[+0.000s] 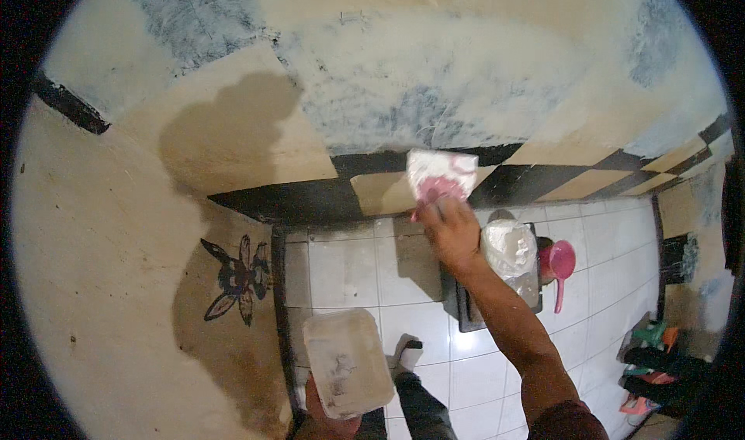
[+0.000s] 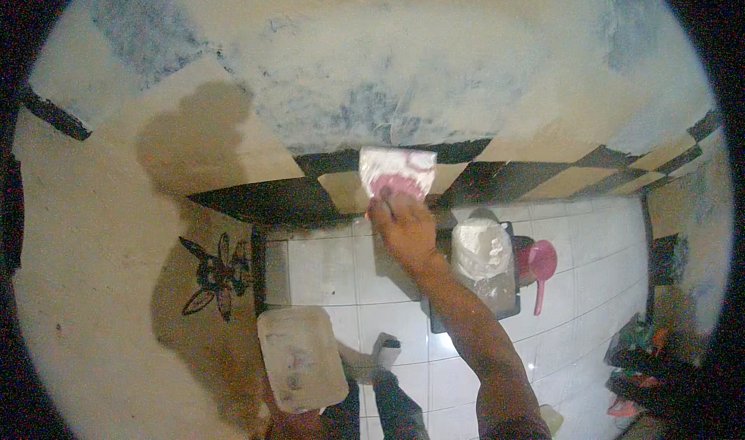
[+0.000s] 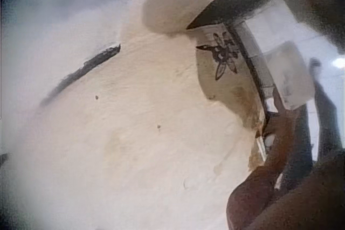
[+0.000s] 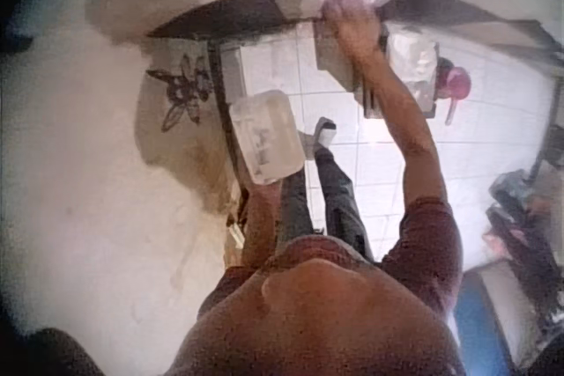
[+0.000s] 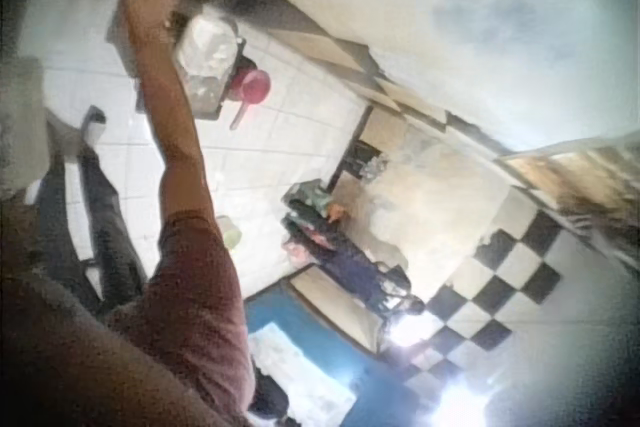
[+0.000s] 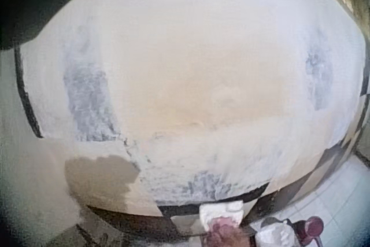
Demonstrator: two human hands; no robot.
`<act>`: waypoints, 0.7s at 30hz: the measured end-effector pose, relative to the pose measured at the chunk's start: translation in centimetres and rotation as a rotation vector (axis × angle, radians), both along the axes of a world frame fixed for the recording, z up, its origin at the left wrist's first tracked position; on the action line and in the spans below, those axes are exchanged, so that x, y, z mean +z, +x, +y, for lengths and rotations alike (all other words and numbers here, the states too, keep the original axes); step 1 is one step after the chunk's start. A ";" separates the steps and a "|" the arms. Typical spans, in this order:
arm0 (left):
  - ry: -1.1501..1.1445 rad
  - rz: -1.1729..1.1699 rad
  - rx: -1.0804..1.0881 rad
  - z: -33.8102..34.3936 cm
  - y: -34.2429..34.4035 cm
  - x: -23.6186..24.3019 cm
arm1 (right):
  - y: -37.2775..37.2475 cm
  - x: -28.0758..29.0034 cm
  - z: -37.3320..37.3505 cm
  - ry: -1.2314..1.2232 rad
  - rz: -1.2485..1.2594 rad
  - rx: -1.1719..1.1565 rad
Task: The person applies a white plaster substance to a wall with a spatula, spreading it over dark patches.
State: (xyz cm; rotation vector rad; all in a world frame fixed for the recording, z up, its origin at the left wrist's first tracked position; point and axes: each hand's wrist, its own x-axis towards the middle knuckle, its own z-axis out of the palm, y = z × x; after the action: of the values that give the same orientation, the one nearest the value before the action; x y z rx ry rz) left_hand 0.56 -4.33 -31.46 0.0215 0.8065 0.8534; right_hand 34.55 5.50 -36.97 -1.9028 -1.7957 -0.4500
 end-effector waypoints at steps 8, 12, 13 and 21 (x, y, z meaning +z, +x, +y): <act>0.012 -0.022 -0.052 0.3 2.0 0.1 | 7.3 -2.1 6.4 0.116 -0.244 -0.155; 0.012 -0.030 -0.065 1.0 2.7 -0.7 | 5.3 -12.7 1.9 0.006 -0.249 -0.025; 0.006 -0.032 -0.064 1.1 2.8 -0.8 | 4.5 -11.6 1.1 0.005 -0.250 -0.023; -0.003 -0.046 -0.069 1.4 3.2 -1.5 | 7.5 -5.8 7.0 0.000 -0.086 -0.078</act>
State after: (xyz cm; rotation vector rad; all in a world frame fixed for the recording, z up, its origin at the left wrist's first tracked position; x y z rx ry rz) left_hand 3.72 -2.90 -32.98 0.0264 0.7596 0.7851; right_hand 42.05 12.51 -42.78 -1.9868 -1.7790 -0.5671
